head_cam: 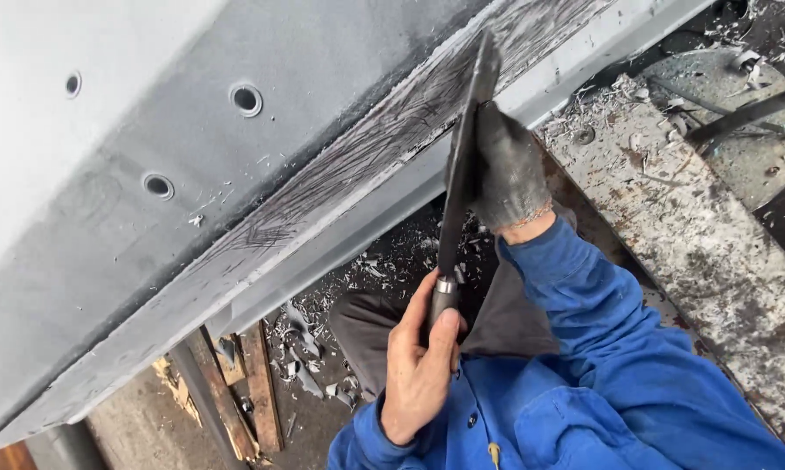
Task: Scrape old material or sealant from a metal surface using a large hand scraper.
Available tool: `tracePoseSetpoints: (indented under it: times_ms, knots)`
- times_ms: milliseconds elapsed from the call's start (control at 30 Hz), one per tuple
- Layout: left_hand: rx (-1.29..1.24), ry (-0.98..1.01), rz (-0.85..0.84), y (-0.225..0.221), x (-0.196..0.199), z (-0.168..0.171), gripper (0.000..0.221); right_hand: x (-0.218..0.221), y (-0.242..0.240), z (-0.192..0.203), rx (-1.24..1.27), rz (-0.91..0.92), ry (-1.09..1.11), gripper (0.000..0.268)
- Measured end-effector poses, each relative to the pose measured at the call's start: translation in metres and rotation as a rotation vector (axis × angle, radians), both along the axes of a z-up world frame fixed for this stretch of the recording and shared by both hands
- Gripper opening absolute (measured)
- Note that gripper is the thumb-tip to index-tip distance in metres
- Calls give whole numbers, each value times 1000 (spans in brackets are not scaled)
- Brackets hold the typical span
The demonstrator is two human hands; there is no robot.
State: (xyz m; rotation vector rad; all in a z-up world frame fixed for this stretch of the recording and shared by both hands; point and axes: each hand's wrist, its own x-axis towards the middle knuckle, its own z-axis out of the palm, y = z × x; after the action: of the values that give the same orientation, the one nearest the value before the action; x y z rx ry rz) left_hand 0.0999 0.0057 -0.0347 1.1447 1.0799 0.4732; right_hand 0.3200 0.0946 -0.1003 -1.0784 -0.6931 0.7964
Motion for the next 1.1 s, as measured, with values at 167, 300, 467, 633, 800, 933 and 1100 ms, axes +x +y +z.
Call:
tracePoseSetpoints:
  times_ms: [167,300,467,633,800,933,1100]
  knots:
    - [-62,-74,-12,-3,17,-3,59,10,-8,-3,156,155,549,53]
    - [-87,-104,17,-7,16,-10,59,10,-9,-3,66,137,447,50]
    - [-154,-110,0,-16,26,0,61,19,-16,-27,81,59,566,50]
    - [-98,-195,-31,7,29,-14,59,36,-12,-30,-50,-169,-690,46]
    - [-185,-214,-19,-15,31,-11,60,67,-3,-2,89,-6,152,43]
    - [-193,-227,-28,11,44,-13,59,56,-12,-32,-14,-168,-820,31]
    - [-196,-253,-70,-1,62,-4,60,65,-7,-13,-43,-124,-187,44]
